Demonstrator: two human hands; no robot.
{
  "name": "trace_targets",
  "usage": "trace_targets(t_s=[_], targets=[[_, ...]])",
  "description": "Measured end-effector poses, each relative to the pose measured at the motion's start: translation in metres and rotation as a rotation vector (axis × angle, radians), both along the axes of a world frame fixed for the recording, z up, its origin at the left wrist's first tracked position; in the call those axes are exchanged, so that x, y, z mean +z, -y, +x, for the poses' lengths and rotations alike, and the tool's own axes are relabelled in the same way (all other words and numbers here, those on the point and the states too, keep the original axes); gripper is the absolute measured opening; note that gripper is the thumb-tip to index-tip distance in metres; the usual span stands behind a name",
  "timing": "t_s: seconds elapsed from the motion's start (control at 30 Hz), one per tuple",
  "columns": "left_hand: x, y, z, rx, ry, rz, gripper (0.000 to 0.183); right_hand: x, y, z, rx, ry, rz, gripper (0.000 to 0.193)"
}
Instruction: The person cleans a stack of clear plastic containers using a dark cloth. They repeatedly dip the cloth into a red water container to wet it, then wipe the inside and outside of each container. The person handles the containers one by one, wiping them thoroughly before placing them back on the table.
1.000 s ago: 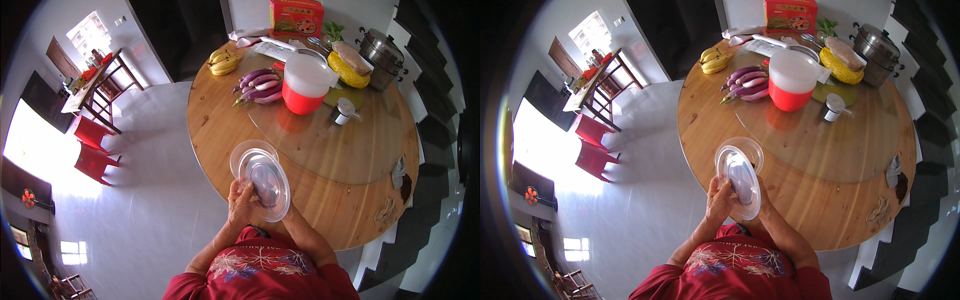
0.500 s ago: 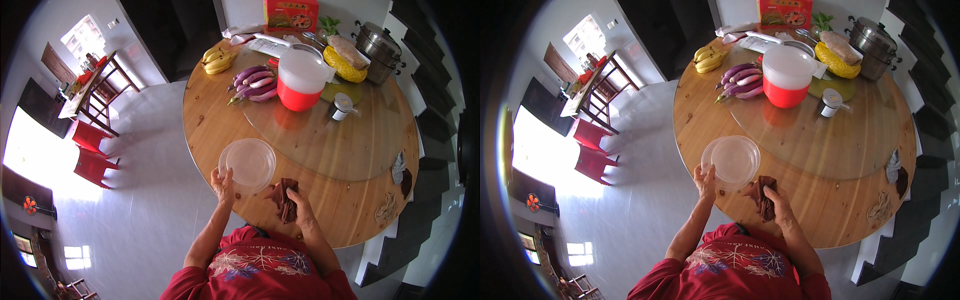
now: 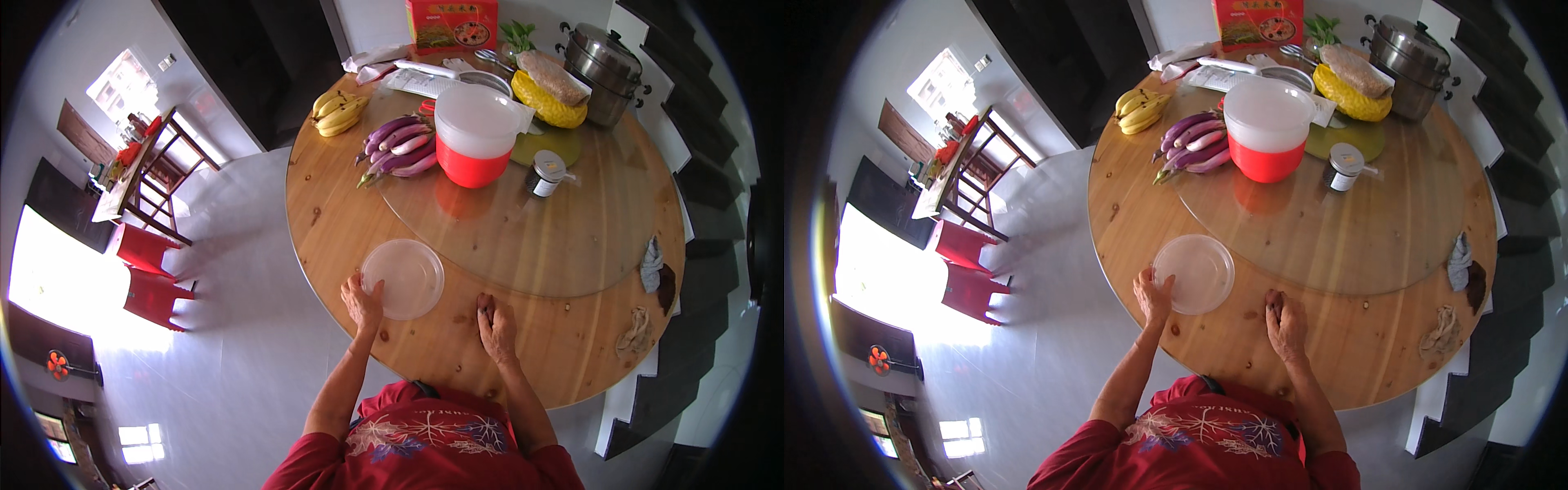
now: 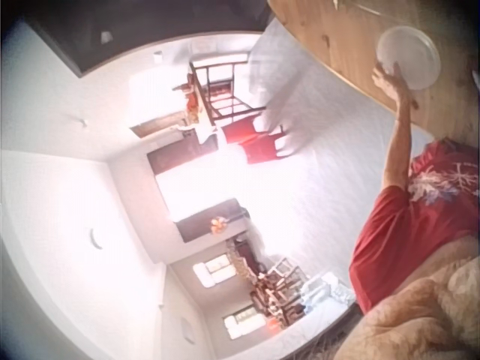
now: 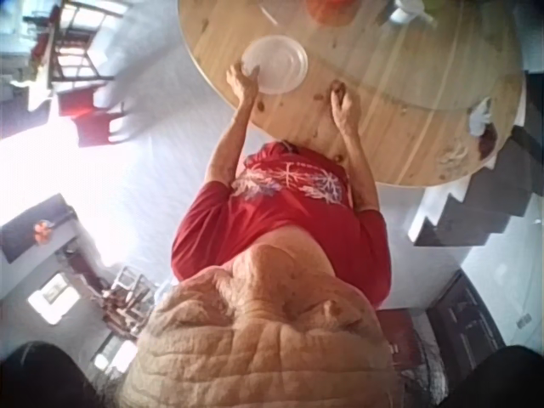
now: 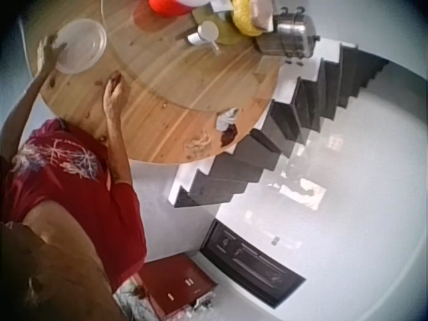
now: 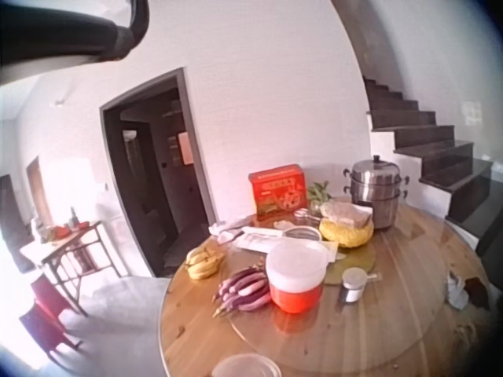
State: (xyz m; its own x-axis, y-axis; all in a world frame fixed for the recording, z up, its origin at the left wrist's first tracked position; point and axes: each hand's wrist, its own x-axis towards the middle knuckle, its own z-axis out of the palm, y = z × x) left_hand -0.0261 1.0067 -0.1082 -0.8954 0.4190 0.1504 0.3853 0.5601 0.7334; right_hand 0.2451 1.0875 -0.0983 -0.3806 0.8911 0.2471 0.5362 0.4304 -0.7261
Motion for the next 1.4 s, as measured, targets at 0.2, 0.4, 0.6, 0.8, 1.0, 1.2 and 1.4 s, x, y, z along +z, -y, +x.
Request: trace_targets(t_s=[0.2,0.4,0.6,0.8,1.0,1.2,1.4], targets=[[0.006,-0.002,-0.001,-0.002,0.079,-0.061,0.059,-0.013,0.001,-0.008,-0.033,0.133,0.338,0.039],[0.007,0.003,-0.014,-0.078,0.182,-0.164,0.065,-0.009,0.002,-0.011,-0.065,0.167,0.345,0.037],[0.033,-0.026,-0.014,-0.116,-0.253,-0.108,0.067,-0.004,0.002,-0.011,-0.075,0.21,0.359,0.035],[0.105,-0.162,-0.026,-0.398,0.026,0.275,0.062,-0.009,0.001,-0.01,-0.069,0.233,0.344,0.039],[0.16,-0.291,-0.027,-0.343,0.18,0.358,0.056,0.0,-0.001,-0.009,-0.069,0.165,0.29,0.04],[0.202,-0.31,-0.03,-0.437,-0.178,0.045,0.045,-0.001,-0.001,-0.007,-0.091,0.162,0.299,0.044],[0.219,-0.319,-0.041,-0.394,-0.373,0.301,0.029,0.002,0.0,-0.007,-0.077,0.135,0.255,0.045]])
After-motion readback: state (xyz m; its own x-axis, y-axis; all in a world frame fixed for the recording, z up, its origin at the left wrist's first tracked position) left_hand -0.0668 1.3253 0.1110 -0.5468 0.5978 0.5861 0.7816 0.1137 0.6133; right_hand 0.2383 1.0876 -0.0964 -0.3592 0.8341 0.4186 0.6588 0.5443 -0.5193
